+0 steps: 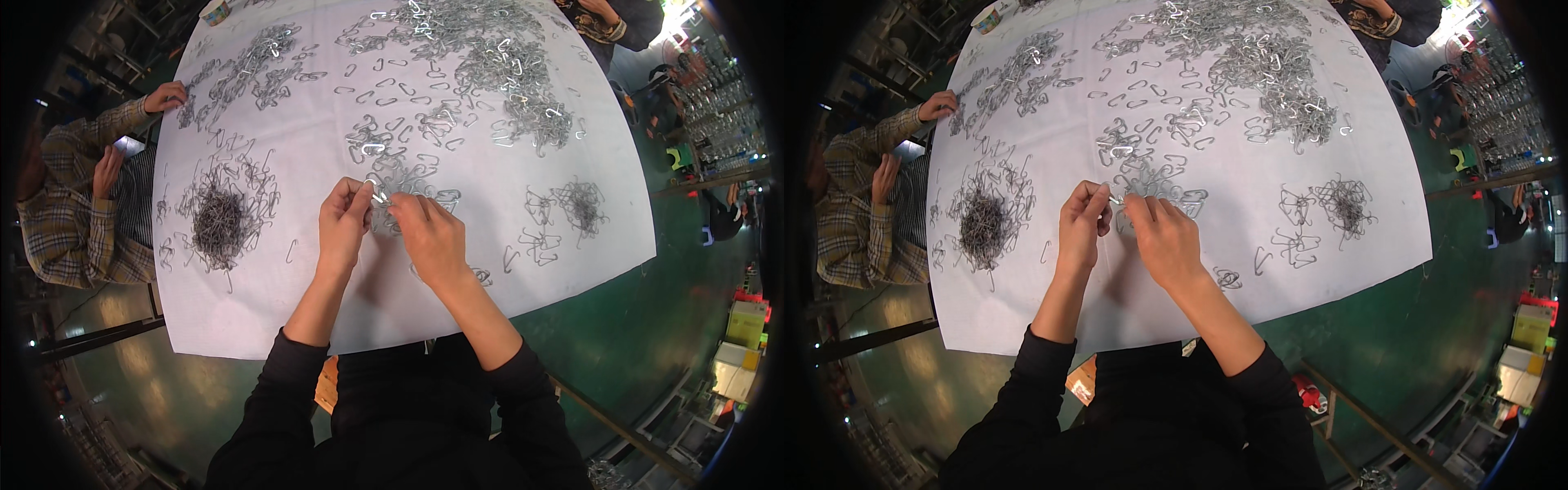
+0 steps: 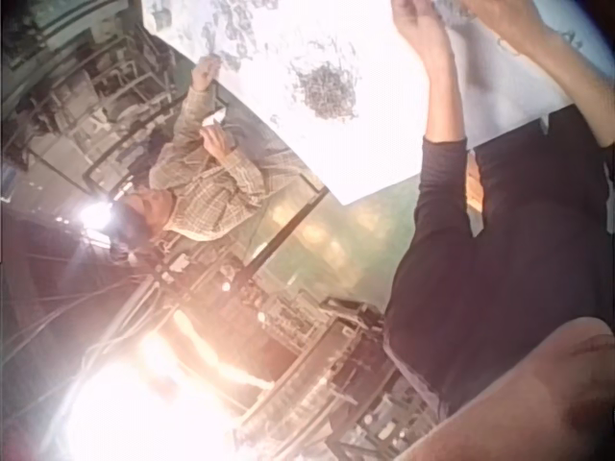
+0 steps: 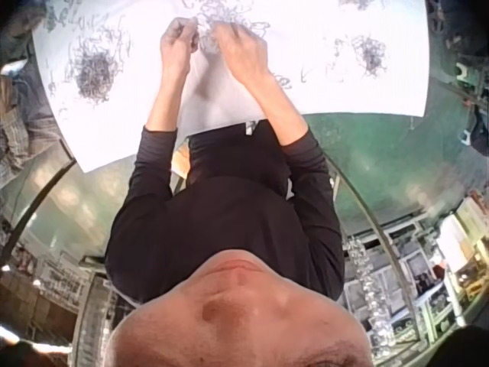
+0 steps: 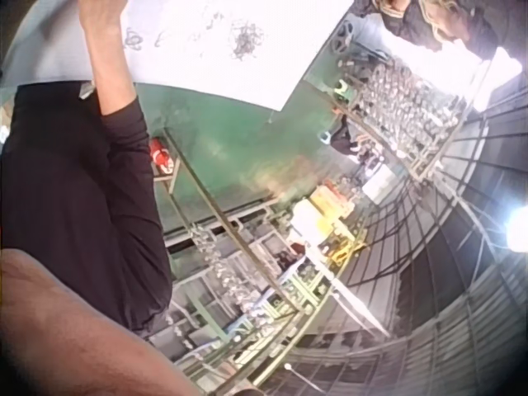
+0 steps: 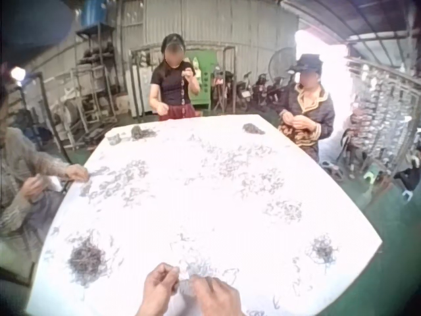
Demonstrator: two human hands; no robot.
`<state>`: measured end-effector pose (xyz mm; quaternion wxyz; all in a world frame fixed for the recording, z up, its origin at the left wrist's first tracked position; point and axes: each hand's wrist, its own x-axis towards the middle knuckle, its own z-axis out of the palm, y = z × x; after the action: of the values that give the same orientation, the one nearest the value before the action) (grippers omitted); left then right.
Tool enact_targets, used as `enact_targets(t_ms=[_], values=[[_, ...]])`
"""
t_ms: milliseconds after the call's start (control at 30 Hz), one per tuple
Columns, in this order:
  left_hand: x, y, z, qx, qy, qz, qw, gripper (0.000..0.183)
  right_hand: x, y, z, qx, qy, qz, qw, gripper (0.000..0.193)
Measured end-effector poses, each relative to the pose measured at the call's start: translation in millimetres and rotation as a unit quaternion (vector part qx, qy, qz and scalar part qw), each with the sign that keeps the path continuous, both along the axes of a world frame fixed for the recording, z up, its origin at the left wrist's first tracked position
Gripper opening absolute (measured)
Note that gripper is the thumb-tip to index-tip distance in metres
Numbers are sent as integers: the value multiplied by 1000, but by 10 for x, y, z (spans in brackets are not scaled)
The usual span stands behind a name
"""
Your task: The person opens a red container to check contents and then sorts various metal clips on a white table by hand.
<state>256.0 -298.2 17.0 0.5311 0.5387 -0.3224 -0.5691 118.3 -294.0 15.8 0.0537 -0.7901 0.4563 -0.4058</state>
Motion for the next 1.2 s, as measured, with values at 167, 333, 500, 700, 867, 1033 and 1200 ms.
enact_targets(t_ms=[167, 333, 500, 700, 867, 1033, 1200], values=[[81, -32, 2, 34, 40, -10, 999, 19, 31, -8, 13, 11, -15, 6, 1000, 16], [99, 42, 53, 125, 215, 15, 968, 16, 46, 35, 83, -31, 21, 26, 999, 21], [86, 88, 16, 137, 209, 12, 968, 19, 39, 75, 35, -50, 37, 35, 997, 26], [101, 134, -136, 55, 63, -2, 996, 22, 83, 179, 108, 14, 127, 6, 992, 26], [-16, 158, -92, 78, 119, 35, 989, 22, 112, 212, 68, 5, 109, -10, 994, 27], [-51, 151, -109, 123, 163, 35, 978, 20, 84, 225, 46, 11, 118, -17, 993, 31], [-221, 217, -172, 67, 128, 30, 989, 21, 94, 211, 71, 44, 102, -17, 994, 30]])
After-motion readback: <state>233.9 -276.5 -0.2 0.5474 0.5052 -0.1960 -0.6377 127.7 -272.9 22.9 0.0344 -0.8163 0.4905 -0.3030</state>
